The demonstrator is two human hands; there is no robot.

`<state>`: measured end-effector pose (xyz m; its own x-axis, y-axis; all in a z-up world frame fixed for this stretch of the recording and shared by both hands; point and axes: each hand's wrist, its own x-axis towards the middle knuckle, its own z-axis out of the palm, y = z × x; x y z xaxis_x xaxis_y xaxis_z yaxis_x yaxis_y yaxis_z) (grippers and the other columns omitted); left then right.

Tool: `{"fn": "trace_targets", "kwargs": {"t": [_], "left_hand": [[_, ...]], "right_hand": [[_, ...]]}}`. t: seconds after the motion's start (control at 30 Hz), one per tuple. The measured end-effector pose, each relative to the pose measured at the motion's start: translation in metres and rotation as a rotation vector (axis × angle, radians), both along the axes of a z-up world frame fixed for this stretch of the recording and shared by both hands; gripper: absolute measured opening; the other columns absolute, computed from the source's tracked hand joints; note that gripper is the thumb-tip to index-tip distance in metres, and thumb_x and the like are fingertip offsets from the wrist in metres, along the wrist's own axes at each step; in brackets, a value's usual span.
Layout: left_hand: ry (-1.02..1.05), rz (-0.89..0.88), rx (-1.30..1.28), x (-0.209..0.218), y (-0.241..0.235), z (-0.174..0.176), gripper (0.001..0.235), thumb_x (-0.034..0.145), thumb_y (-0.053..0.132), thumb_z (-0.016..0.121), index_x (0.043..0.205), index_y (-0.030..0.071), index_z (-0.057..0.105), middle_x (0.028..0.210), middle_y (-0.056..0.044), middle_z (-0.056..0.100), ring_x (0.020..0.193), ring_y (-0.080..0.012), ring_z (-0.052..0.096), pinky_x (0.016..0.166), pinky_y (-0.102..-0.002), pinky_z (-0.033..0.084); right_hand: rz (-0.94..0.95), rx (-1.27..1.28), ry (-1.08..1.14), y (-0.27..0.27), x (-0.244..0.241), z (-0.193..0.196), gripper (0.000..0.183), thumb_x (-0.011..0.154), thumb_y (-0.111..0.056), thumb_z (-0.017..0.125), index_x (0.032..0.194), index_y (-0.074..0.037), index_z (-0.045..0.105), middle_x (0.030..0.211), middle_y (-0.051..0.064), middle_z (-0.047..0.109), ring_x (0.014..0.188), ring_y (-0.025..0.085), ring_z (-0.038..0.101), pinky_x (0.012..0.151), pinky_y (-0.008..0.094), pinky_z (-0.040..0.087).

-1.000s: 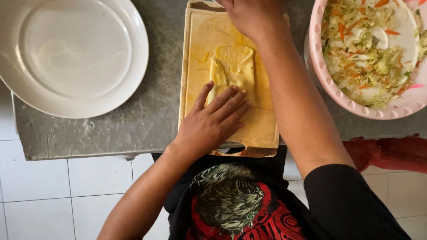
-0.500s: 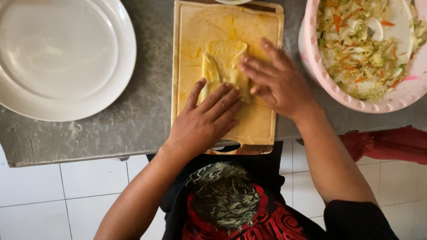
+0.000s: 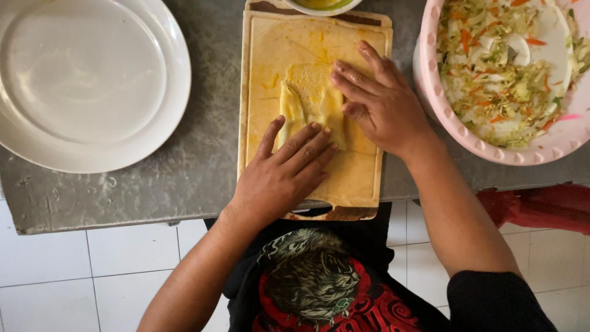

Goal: The person prepares spring rolls by placing a vegetable filling onto a thin wrapper, folding the sides, and rolling it into a cylinder. They use a yellow liquid to seal the edges and place the finished rolls onto a plate.

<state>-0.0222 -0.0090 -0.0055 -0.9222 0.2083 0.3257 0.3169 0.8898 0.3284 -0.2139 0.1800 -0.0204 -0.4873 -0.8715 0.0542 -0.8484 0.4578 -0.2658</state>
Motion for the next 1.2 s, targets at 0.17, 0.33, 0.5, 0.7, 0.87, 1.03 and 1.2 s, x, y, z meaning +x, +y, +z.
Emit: {"fn": "trace_targets", "kwargs": {"t": [0.17,0.33,0.5,0.7,0.87,1.03,1.2], "left_hand": [[-0.006,-0.001,-0.001,0.001,0.000,-0.002,0.045,0.101,0.035,0.067,0.143,0.018,0.063,0.150,-0.001,0.057,0.145,-0.0195,0.048,0.125,-0.056,0.026],[-0.017,-0.012,0.106,0.000,-0.001,0.002,0.049,0.099,0.036,0.069,0.144,0.020,0.061,0.150,-0.003,0.058,0.145,-0.0214,0.048,0.125,-0.056,0.027],[-0.067,-0.026,0.257,0.005,-0.016,0.010,0.049,0.096,0.031,0.073,0.142,0.020,0.063,0.146,-0.003,0.061,0.142,-0.0238,0.053,0.125,-0.053,0.032],[-0.023,-0.013,0.136,-0.010,-0.046,0.010,0.043,0.093,0.029,0.077,0.133,0.016,0.067,0.135,-0.006,0.066,0.126,-0.0283,0.060,0.110,-0.047,0.045],[0.012,-0.089,0.090,-0.022,-0.050,0.011,0.042,0.089,0.029,0.078,0.127,0.013,0.071,0.126,-0.004,0.069,0.118,-0.0249,0.063,0.105,-0.043,0.049],[0.041,-0.128,0.058,-0.030,-0.050,0.010,0.039,0.090,0.028,0.079,0.124,0.012,0.072,0.121,-0.004,0.071,0.114,-0.0230,0.066,0.101,-0.041,0.052],[0.041,-0.150,0.045,-0.037,-0.051,0.009,0.036,0.089,0.028,0.080,0.120,0.011,0.073,0.114,-0.003,0.073,0.110,-0.0223,0.068,0.098,-0.039,0.054]], "right_hand": [[-0.034,-0.171,-0.026,0.015,0.002,0.004,0.061,0.112,-0.057,0.030,0.154,-0.020,0.056,0.163,0.002,0.050,0.157,0.031,0.029,0.127,0.052,0.032],[0.110,-0.180,0.055,0.023,0.036,0.018,0.049,0.099,-0.048,0.065,0.136,-0.015,0.065,0.144,0.004,0.064,0.142,0.027,0.051,0.119,0.048,0.045],[0.179,-0.246,0.102,0.017,0.050,0.023,0.043,0.089,-0.035,0.085,0.122,-0.012,0.072,0.131,0.002,0.070,0.128,0.024,0.061,0.107,0.042,0.052],[0.211,-0.277,0.159,0.009,0.053,0.027,0.041,0.088,-0.032,0.086,0.119,-0.008,0.073,0.123,0.006,0.071,0.114,0.024,0.065,0.096,0.041,0.053],[0.247,-0.254,0.190,0.006,0.051,0.030,0.040,0.089,-0.031,0.085,0.118,-0.007,0.071,0.124,0.007,0.072,0.111,0.024,0.067,0.090,0.040,0.054],[0.244,-0.226,0.187,0.004,0.050,0.028,0.041,0.090,-0.031,0.084,0.119,-0.005,0.072,0.120,0.008,0.072,0.109,0.023,0.067,0.089,0.038,0.054],[0.320,-0.203,0.283,0.002,0.043,0.017,0.042,0.093,-0.032,0.084,0.119,-0.003,0.071,0.116,0.012,0.074,0.105,0.024,0.071,0.089,0.035,0.057]]}}
